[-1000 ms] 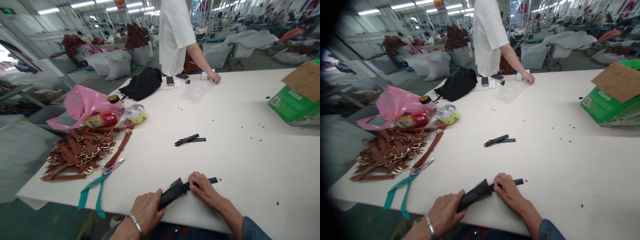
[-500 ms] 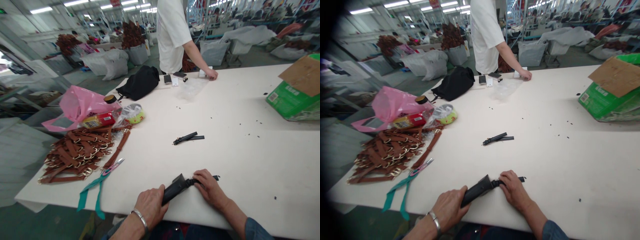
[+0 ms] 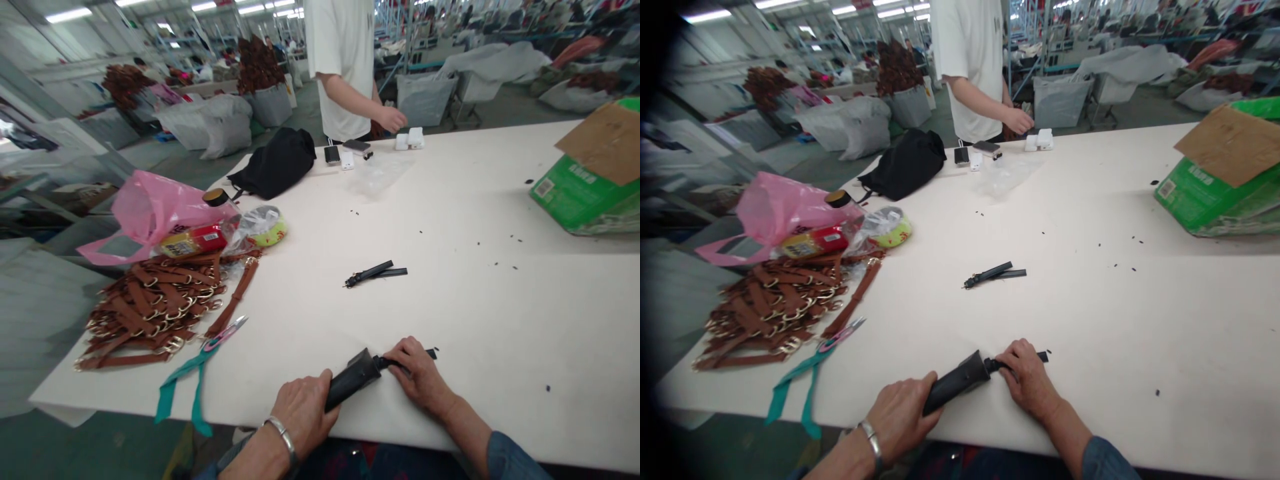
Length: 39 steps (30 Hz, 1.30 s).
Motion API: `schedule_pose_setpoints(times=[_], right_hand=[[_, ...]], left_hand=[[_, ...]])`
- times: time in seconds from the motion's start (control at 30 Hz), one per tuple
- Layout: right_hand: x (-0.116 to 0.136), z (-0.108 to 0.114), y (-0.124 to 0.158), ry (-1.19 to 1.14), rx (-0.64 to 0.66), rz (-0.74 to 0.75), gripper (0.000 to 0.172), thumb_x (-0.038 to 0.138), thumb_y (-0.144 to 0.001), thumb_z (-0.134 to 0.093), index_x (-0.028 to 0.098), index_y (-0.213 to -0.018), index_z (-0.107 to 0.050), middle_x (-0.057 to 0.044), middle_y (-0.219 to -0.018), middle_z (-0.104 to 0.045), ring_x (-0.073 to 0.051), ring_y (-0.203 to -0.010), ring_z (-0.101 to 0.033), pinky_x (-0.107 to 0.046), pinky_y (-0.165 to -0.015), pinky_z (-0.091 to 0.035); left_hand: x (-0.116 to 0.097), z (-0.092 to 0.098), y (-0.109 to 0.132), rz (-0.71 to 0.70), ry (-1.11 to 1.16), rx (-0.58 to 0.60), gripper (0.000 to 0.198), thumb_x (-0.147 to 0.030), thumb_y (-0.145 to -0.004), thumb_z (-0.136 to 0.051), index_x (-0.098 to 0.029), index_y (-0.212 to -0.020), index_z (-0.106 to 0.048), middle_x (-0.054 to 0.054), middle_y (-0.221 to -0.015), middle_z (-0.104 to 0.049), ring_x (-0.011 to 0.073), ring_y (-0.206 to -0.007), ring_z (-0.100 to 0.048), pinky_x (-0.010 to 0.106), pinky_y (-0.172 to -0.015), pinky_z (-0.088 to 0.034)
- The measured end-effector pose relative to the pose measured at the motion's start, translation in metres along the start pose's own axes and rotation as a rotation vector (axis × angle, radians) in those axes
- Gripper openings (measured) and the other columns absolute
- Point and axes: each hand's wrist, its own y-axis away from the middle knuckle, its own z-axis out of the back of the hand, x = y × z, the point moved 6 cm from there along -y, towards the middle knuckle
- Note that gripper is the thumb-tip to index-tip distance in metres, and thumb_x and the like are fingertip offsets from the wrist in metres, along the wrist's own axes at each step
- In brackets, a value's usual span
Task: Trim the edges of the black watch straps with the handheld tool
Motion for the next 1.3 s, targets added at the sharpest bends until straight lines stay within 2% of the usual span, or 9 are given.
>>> schedule_pose_setpoints(times=[0.13, 0.37, 0.63, 0.87, 0.97, 1.1, 1.2, 1.3], right_hand=[[0.001, 0.001, 0.000, -0.008, -0.009, 0.010, 0.020, 0.017, -0.077, -0.051, 0.022, -0.095, -0.057, -0.006, -0.083, -0.053, -0.020, -0.081, -0.046, -0.037, -0.070, -0.040], [-0.001, -0.001, -0.001, -0.010, 0.004, -0.026, 0.015, 0.018, -0.078, -0.050, 0.021, -0.091, -0.058, -0.006, -0.081, -0.052, -0.020, -0.080, -0.046, -0.038, -0.070, -0.040], [-0.002, 0.001, -0.001, -0.023, -0.015, -0.046, 0.015, 0.019, -0.078, -0.051, 0.022, -0.091, -0.058, -0.006, -0.082, -0.053, -0.020, -0.081, -0.046, -0.038, -0.072, -0.040], [-0.003, -0.001, 0.000, -0.030, -0.002, -0.022, 0.015, 0.018, -0.078, -0.051, 0.021, -0.090, -0.057, -0.005, -0.081, -0.052, -0.020, -0.081, -0.046, -0.038, -0.071, -0.040], [-0.002, 0.000, 0.000, -0.028, -0.014, -0.009, 0.015, 0.018, -0.078, -0.051, 0.021, -0.091, -0.057, -0.006, -0.081, -0.053, -0.020, -0.081, -0.046, -0.038, -0.071, -0.040], [-0.002, 0.001, 0.000, -0.033, -0.023, -0.011, 0.018, 0.017, -0.078, -0.051, 0.023, -0.094, -0.057, -0.005, -0.082, -0.053, -0.020, -0.081, -0.047, -0.037, -0.071, -0.040], [-0.003, 0.001, 0.000, -0.029, -0.034, -0.014, 0.018, 0.017, -0.077, -0.051, 0.022, -0.093, -0.057, -0.005, -0.082, -0.053, -0.020, -0.081, -0.047, -0.038, -0.071, -0.040], [-0.003, 0.001, 0.000, -0.019, -0.053, -0.004, 0.017, 0.018, -0.077, -0.052, 0.022, -0.093, -0.057, -0.006, -0.081, -0.053, -0.020, -0.080, -0.047, -0.037, -0.070, -0.041]], left_hand=[[0.007, 0.002, 0.003, 0.012, -0.050, 0.050, 0.033, -0.036, -0.073, -0.043, -0.022, -0.102, -0.047, 0.007, -0.087, -0.063, 0.0277, -0.083, -0.058, 0.041, -0.070, -0.044], [-0.019, 0.014, -0.016, -0.027, 0.011, 0.000, 0.026, -0.039, -0.074, -0.040, -0.022, -0.093, -0.047, 0.006, -0.085, -0.063, 0.0254, -0.081, -0.059, 0.036, -0.068, -0.044], [0.011, 0.011, -0.001, -0.008, -0.072, 0.049, 0.028, -0.037, -0.073, -0.042, -0.023, -0.096, -0.050, 0.006, -0.082, -0.063, 0.0261, -0.079, -0.059, 0.038, -0.068, -0.044], [-0.010, 0.014, -0.018, 0.001, 0.010, -0.006, 0.026, -0.038, -0.075, -0.039, -0.023, -0.092, -0.050, 0.006, -0.083, -0.063, 0.0246, -0.079, -0.059, 0.035, -0.067, -0.044], [-0.005, 0.016, -0.017, 0.018, 0.030, 0.001, 0.026, -0.039, -0.075, -0.039, -0.023, -0.091, -0.051, 0.006, -0.084, -0.063, 0.0239, -0.080, -0.059, 0.034, -0.068, -0.044], [0.010, 0.013, -0.005, 0.020, -0.056, 0.033, 0.029, -0.038, -0.073, -0.043, -0.023, -0.096, -0.051, 0.007, -0.085, -0.063, 0.0252, -0.082, -0.059, 0.037, -0.069, -0.044], [0.005, 0.013, -0.005, -0.019, -0.082, 0.016, 0.029, -0.037, -0.072, -0.043, -0.022, -0.096, -0.050, 0.007, -0.084, -0.063, 0.0255, -0.081, -0.059, 0.037, -0.068, -0.044], [-0.004, 0.015, -0.009, 0.009, -0.061, -0.002, 0.025, -0.036, -0.072, -0.042, -0.022, -0.092, -0.050, 0.006, -0.083, -0.063, 0.0243, -0.081, -0.059, 0.035, -0.068, -0.044]])
